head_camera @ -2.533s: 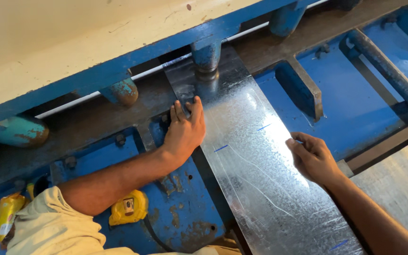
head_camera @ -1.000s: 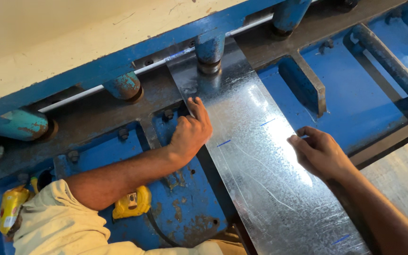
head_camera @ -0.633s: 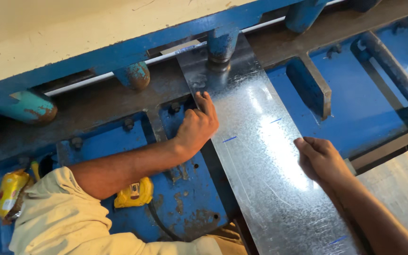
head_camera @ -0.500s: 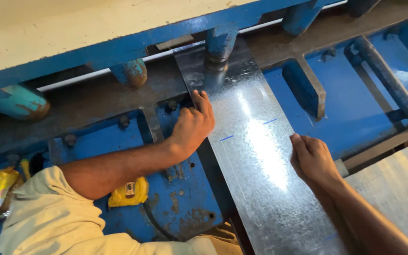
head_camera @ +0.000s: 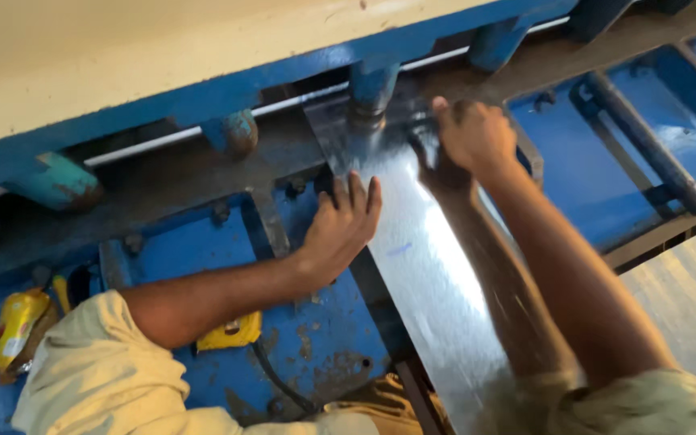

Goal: The person operates a hydraulic guillotine shear to cut a large metal sheet. They align the sheet with pre-marked blue lines, press the foot pedal to activate the blade, and cut the sheet into smaller rectangular pieces. The cut pieces are then removed from the machine bed.

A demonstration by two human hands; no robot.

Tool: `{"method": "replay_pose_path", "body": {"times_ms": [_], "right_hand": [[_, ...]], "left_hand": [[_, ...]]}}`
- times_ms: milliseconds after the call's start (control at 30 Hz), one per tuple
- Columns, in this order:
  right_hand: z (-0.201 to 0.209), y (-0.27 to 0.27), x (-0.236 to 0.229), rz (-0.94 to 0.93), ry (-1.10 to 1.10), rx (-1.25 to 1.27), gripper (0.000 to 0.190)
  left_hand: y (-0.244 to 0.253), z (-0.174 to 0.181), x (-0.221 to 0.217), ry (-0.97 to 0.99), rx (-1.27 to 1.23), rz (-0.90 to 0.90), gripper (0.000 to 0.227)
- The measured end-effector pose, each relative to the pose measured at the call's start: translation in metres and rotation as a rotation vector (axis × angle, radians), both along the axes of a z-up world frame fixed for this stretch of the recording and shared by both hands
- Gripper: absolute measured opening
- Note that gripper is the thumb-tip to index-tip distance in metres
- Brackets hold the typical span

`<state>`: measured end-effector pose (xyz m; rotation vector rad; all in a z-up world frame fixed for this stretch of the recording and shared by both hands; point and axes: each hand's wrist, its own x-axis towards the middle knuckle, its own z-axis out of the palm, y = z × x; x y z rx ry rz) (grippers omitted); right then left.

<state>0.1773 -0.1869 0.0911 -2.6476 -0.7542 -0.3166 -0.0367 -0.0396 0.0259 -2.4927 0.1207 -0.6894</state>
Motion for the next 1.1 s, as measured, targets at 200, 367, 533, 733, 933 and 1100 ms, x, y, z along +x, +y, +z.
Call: {"method": "replay_pose_path", "body": {"times_ms": [200,367,533,733,933,1100], "right_hand": [[-0.015,-0.115,-0.052,-0.099,0.409,-0.251,0.074],[-0.054,-0.175,-0.094,-0.049,0.862,0.278,0.05],[-0.063,-0.175,-0.099,-0.128,1.016,0.694,0.061],[-0.068,-0.173,-0.092,-0.203,1.004,0.628,0.062],[-0.067,-0.171,-0.094,-0.228,1.019,0.685,0.063],[-0.059,-0.164,-0.096,-0.252,1.032,0.662,0.062]], "left_hand": [[0.013,-0.02,0.012,0.004,-0.013,0.062,0.049],[0.014,-0.02,0.017,0.033,-0.029,0.114,0.051],[0.042,-0.015,0.036,0.082,-0.123,0.08,0.055],[0.051,-0.027,0.045,0.112,-0.089,0.073,0.056],[0.053,-0.028,0.047,0.105,-0.116,0.069,0.055],[0.053,-0.026,0.048,0.107,-0.105,0.075,0.056]]}}
